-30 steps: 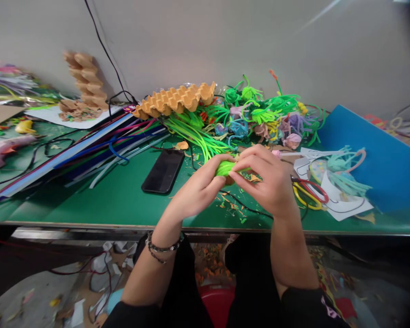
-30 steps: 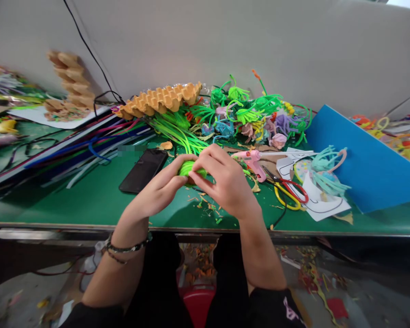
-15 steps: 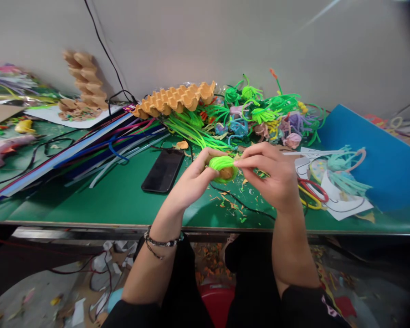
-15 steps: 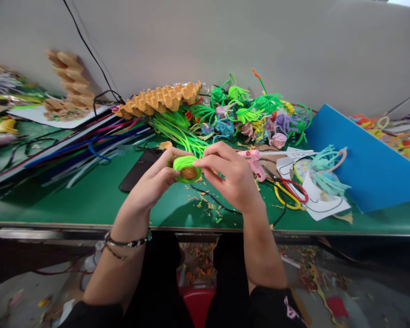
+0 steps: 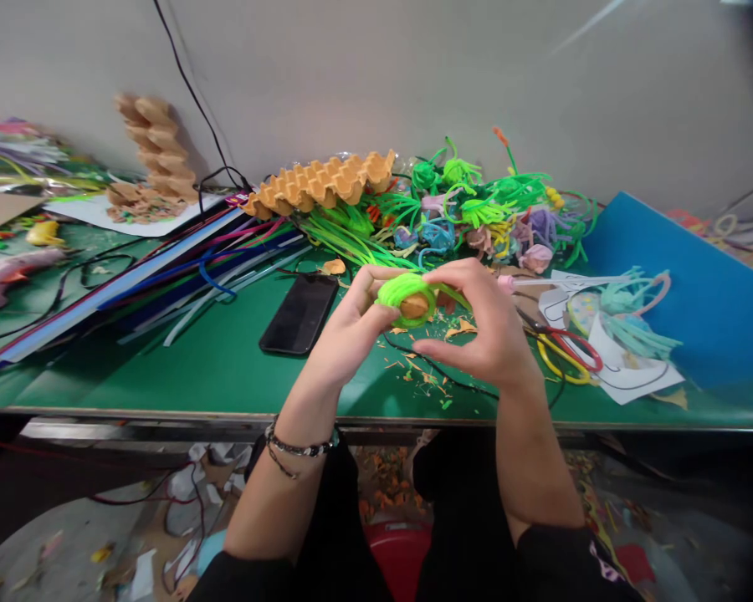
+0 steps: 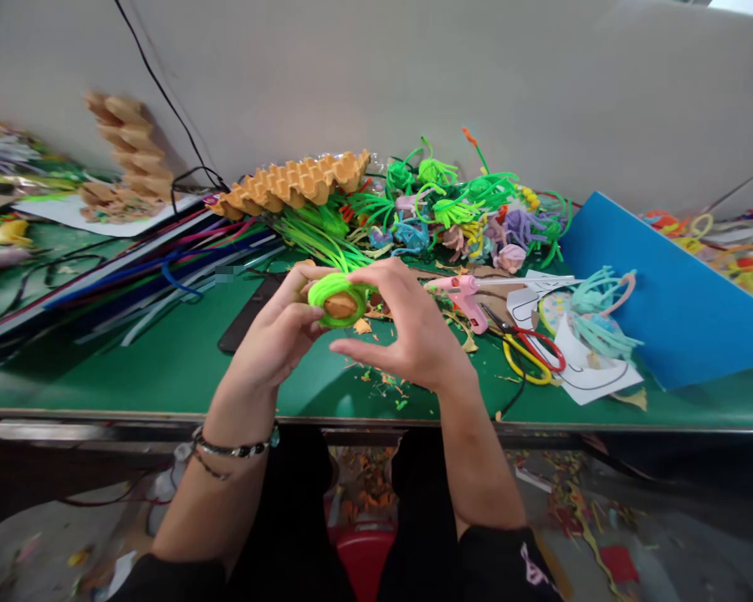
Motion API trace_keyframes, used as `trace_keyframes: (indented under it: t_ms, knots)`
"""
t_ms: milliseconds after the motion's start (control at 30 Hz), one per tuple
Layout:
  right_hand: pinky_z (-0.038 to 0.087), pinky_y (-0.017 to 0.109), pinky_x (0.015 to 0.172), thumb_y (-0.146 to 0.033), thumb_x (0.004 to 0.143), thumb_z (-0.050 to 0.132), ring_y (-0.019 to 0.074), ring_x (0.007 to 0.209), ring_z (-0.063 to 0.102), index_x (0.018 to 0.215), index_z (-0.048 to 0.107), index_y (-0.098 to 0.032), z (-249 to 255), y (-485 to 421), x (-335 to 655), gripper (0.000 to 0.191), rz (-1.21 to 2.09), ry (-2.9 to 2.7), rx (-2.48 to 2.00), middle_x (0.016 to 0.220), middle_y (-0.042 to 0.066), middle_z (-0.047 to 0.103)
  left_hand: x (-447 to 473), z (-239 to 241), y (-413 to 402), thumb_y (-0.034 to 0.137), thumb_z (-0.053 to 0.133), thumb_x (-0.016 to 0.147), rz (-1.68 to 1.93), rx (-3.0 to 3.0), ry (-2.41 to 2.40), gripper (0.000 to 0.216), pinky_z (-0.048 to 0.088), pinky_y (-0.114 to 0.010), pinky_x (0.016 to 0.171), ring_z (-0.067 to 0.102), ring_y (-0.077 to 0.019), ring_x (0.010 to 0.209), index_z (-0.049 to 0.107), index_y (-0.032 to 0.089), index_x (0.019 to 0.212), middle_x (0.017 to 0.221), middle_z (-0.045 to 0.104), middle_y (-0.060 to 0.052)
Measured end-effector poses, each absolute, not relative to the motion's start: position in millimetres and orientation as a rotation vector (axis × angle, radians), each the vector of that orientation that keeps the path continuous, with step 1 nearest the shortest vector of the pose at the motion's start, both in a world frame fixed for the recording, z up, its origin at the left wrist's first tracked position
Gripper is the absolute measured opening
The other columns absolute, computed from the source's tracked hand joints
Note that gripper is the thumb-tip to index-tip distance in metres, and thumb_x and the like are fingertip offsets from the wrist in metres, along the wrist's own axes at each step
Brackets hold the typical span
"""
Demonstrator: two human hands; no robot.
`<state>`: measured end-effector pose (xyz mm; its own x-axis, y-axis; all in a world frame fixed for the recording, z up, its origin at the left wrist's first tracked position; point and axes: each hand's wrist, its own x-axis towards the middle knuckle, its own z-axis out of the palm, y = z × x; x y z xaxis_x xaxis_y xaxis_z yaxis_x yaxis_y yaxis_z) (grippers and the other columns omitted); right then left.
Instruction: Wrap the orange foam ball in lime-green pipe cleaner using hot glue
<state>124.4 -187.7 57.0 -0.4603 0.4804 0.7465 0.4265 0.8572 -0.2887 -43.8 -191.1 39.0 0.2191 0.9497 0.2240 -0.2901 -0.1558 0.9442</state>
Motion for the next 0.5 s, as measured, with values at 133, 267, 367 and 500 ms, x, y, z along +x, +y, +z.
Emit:
trace_keyframes:
  t_ms: [133, 267, 367, 500]
  knots:
    - [0.048, 0.043, 0.090, -0.040, 0.073, 0.074, 0.0256, 0.110, 0.053, 0.126, 0.043, -0.023, 48.7, -183.6, 115.2, 0.064, 0.034, -2.127, -0.735, 0.118, 0.009, 0.056, -41.8, 37.3, -191.2, 0.022, 0.054, 0.065, 1.272, 1.169, 0.720, 0.032, 0.043, -0.020, 0.063, 0.054, -0.0096, 0.076, 0.042, 0.022, 0.095, 0.086, 0.055, 0.003]
    - [0.049, 0.041, 0.089, -0.034, 0.078, 0.070, 0.0235, 0.106, 0.055, 0.121, 0.048, -0.024, 47.1, -181.8, 113.5, 0.049, 0.013, -2.106, -0.700, 0.112, 0.007, 0.058, -44.7, 32.8, -188.9, 0.020, 0.055, 0.065, 1.191, 1.225, 0.663, 0.038, 0.043, -0.021, 0.063, 0.055, -0.0100, 0.077, 0.039, 0.024, 0.100, 0.088, 0.056, 0.003]
    - [0.049, 0.041, 0.090, -0.031, 0.077, 0.070, 0.0231, 0.106, 0.056, 0.120, 0.051, -0.025, 50.5, -183.1, 116.8, 0.048, 0.048, -2.140, -0.664, 0.112, 0.006, 0.059, -48.2, 29.2, -186.9, 0.027, 0.054, 0.068, 1.079, 1.241, 0.636, 0.041, 0.046, -0.024, 0.063, 0.057, -0.0134, 0.078, 0.037, 0.025, 0.106, 0.088, 0.056, 0.001]
    - [0.048, 0.042, 0.092, -0.026, 0.077, 0.067, 0.0234, 0.108, 0.056, 0.123, 0.050, -0.027, 53.0, -184.6, 120.8, 0.049, 0.092, -2.191, -0.674, 0.116, 0.005, 0.058, -50.6, 26.5, -187.4, 0.032, 0.048, 0.074, 1.050, 1.325, 0.616, 0.046, 0.051, -0.029, 0.077, 0.057, -0.0200, 0.102, 0.039, 0.025, 0.118, 0.110, 0.056, -0.003]
